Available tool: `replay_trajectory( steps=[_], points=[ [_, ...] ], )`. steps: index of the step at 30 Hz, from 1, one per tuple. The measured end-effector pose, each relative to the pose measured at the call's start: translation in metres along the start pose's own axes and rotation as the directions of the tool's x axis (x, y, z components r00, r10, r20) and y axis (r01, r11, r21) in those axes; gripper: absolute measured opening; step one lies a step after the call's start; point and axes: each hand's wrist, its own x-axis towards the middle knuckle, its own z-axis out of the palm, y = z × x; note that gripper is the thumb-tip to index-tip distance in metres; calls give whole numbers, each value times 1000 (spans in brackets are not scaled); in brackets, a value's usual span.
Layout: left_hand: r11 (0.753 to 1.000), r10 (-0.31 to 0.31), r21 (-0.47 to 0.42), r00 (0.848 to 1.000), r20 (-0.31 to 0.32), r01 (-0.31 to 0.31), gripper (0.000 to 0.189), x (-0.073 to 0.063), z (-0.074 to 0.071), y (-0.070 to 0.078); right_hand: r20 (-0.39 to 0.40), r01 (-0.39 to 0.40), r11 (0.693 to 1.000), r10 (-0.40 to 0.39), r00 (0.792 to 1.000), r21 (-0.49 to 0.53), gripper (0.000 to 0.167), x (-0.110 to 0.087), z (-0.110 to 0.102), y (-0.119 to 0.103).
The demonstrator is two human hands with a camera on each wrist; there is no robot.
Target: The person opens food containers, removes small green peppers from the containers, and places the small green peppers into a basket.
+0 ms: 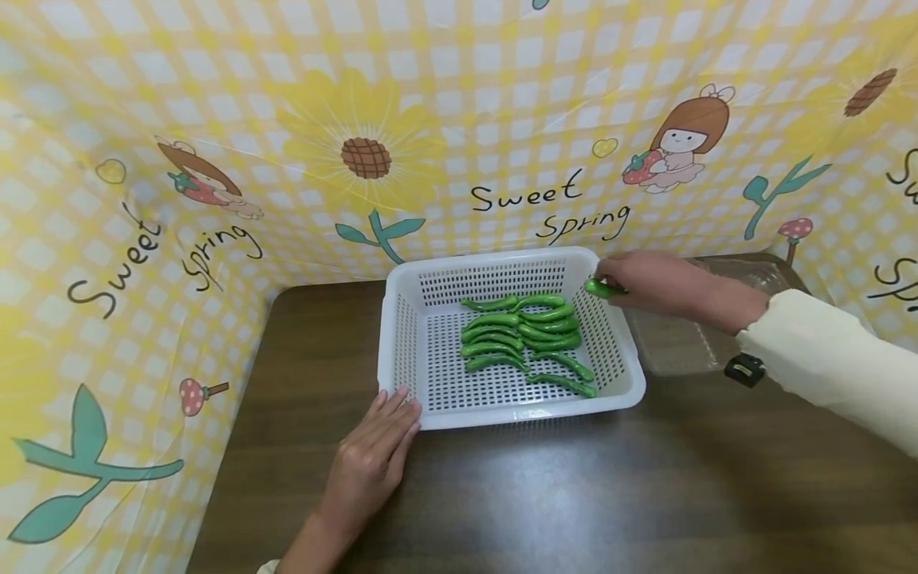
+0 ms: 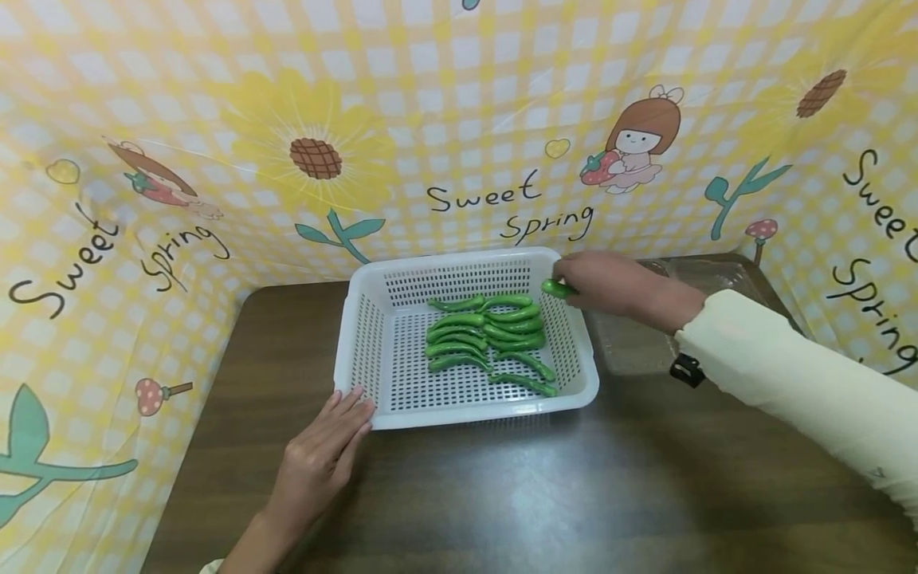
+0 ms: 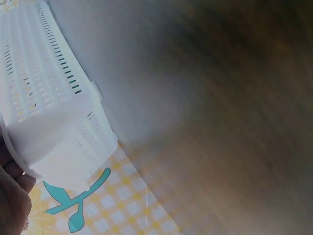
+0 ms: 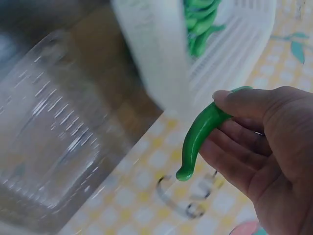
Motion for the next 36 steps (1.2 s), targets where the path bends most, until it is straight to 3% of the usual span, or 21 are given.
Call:
replay_trajectory(
  steps=[8,14,22,25,31,34,36],
  points=[
    [1000,-1,12,1000,-9,2,34,0,-2,-1,31,142,988,-144,989,66,21,36,10,-44],
    [1000,0,23,1000,-7,0,33,0,-3,-2,133,193,976,-206,969,103,10,64,25,-80],
    [1000,-10,24,1000,0,10,32,1,-4,-1,345,164,969,-220,912,183,9,92,46,-116],
    [1000,5,22,1000,-11,-4,31,2,-3,-1,405,156,965,-232,884,212,14,96,56,-125],
    [1000,27,17,999,-20,-26,33,4,-2,-1,496,170,970,-236,836,176,25,97,73,-138],
    [999,36,13,999,-30,-35,32,5,-2,0,517,194,972,-235,823,133,24,97,79,-142],
    [999,39,15,999,-26,-39,31,5,-1,0,511,193,975,-224,830,113,18,97,82,-143]
  ],
)
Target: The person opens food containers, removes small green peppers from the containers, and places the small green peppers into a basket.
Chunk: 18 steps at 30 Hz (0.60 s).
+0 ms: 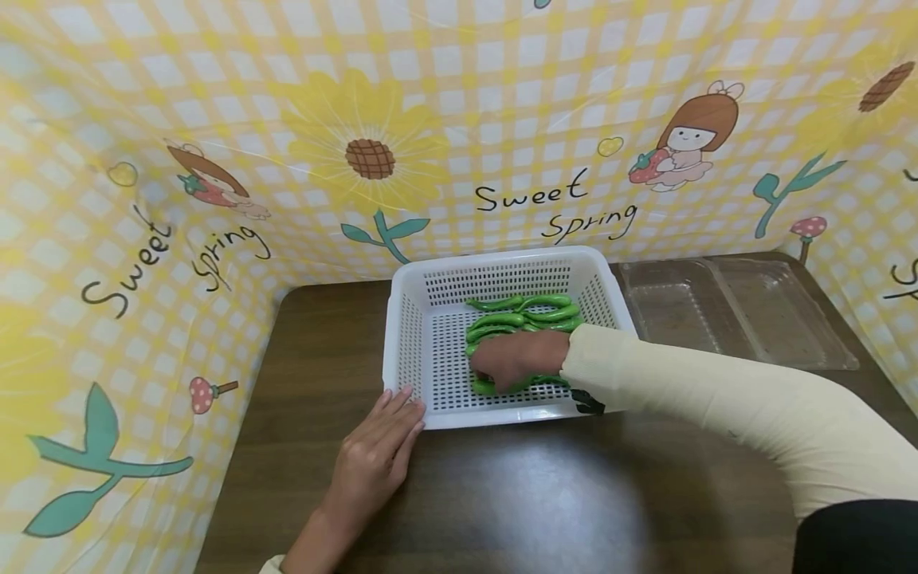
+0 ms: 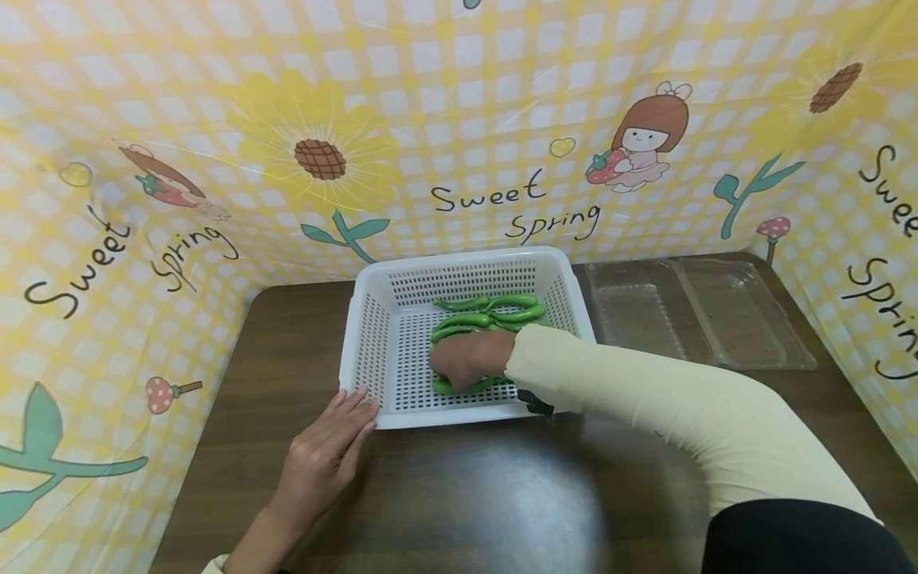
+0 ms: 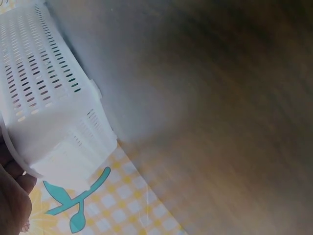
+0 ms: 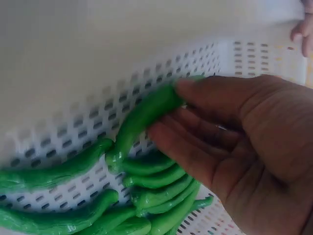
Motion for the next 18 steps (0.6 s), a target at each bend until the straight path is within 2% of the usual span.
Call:
replay_trajectory(
  steps=[2,7,10,13,16,18],
  points=[
    [1000,-3,5,1000,12,3,31,0,0,-1,-19,-21,1000,21,1000,-6,12,2,1,0],
    [1000,-11,17,999,41,10,31,-1,1,-3,-37,-60,997,62,997,48,16,6,2,0],
    [1000,-14,22,999,52,13,30,-2,2,-5,-21,-56,996,58,998,65,12,7,4,0],
    [999,-38,20,996,85,36,25,-2,2,-5,-31,-33,997,36,999,70,17,6,5,2],
    [997,-82,17,987,136,80,22,-1,1,-4,-90,-20,997,27,996,75,20,-1,6,12],
    [993,-114,10,981,154,114,24,2,1,-3,-159,-35,996,48,986,85,15,-10,4,21]
  ],
)
